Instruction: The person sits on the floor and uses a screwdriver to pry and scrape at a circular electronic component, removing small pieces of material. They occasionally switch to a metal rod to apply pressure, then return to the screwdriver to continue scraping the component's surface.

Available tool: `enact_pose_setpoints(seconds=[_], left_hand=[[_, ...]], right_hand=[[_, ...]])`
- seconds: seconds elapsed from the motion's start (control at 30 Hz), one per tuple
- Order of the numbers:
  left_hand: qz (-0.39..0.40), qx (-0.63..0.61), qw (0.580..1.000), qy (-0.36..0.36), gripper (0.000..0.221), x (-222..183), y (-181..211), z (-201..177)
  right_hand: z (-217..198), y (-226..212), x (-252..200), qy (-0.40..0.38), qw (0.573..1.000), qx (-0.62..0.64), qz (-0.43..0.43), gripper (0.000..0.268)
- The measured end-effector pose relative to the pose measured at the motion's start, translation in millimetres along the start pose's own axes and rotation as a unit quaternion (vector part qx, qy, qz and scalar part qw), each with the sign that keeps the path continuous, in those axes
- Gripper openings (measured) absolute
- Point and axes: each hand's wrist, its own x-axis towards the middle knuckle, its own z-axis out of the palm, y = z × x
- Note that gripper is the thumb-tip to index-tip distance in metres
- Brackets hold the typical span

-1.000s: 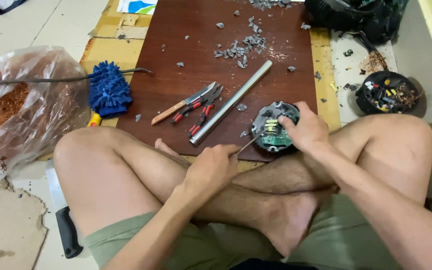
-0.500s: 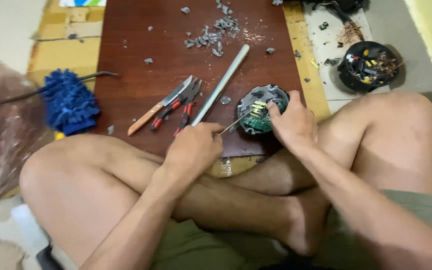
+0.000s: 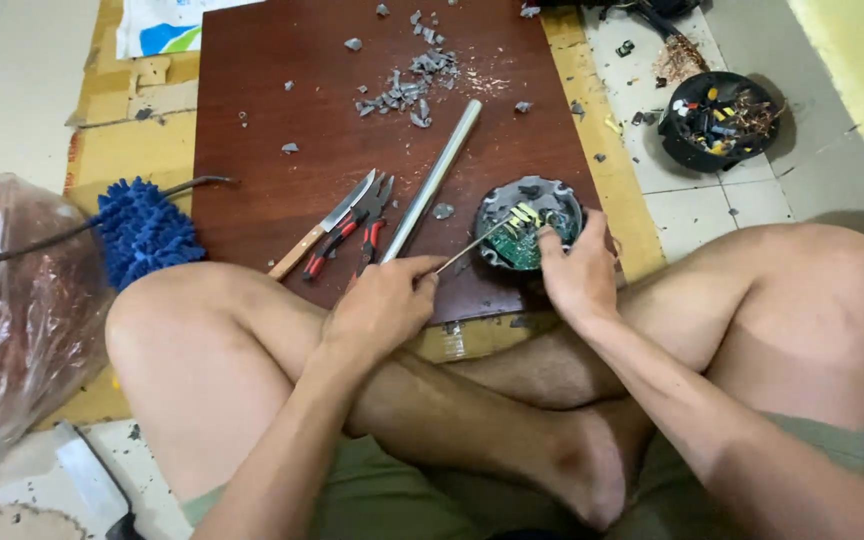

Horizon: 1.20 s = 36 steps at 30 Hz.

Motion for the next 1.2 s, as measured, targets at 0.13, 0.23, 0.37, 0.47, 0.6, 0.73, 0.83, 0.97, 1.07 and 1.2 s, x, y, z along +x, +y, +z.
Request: enact_pose_setpoints(seconds=[0.13, 0.23, 0.37, 0.47, 0.6, 0.73, 0.83, 0.97, 1.07, 1.2], left_hand=[[-0.005, 0.016, 1.000, 0.022, 0.042, 6.2, -16.2, 5.8], [-0.005, 0.051, 0.998, 0.019, 0.041, 14.9, -17.6, 7.7], [-0.012, 0.035, 0.999, 0.018, 0.042, 29.3, -19.3, 9.1], [-0.022, 0.025, 0.999, 0.021, 0.044, 29.0, -16.7, 12.4], [-0.041, 0.048, 0.998, 0.027, 0.047, 9.3, -13.2, 12.6], [-0.030, 0.064, 0.997, 0.028, 0.047, 2.2, -12.2, 19.6], [-0.045, 0.100, 0.993, 0.038, 0.045, -3.8, -1.0, 17.6], [-0.016, 0.060, 0.997, 0.034, 0.045, -1.6, -10.7, 12.9], [-0.012, 0.057, 0.998, 0.039, 0.044, 6.0, -11.0, 21.5], [-0.052, 0.088, 0.994, 0.049, 0.045, 1.2, 1.8, 26.4]], right_hand=[[-6.2, -19.8, -12.5, -0.051, 0.998, 0.019, 0.012, 0.072], [-8.1, -24.3, -20.7, -0.060, 0.995, 0.073, 0.017, 0.073], [-2.9, -10.4, -5.1, -0.080, 0.991, 0.099, 0.033, 0.080], [-7.6, -2.7, -1.4, -0.087, 0.992, 0.090, 0.024, 0.081], [-14.5, -13.2, -12.3, -0.106, 0.992, 0.062, -0.003, 0.080], [-4.1, -25.2, -30.7, -0.093, 0.991, 0.089, -0.027, 0.080], [18.8, -35.0, -46.7, -0.014, 0.981, 0.181, 0.073, 0.072], [39.1, -36.7, -54.8, 0.021, 0.977, 0.198, 0.083, 0.067], [30.5, -23.3, -43.8, -0.002, 0.978, 0.195, 0.071, 0.069], [19.0, -20.4, -37.9, -0.064, 0.973, 0.211, 0.068, 0.083]])
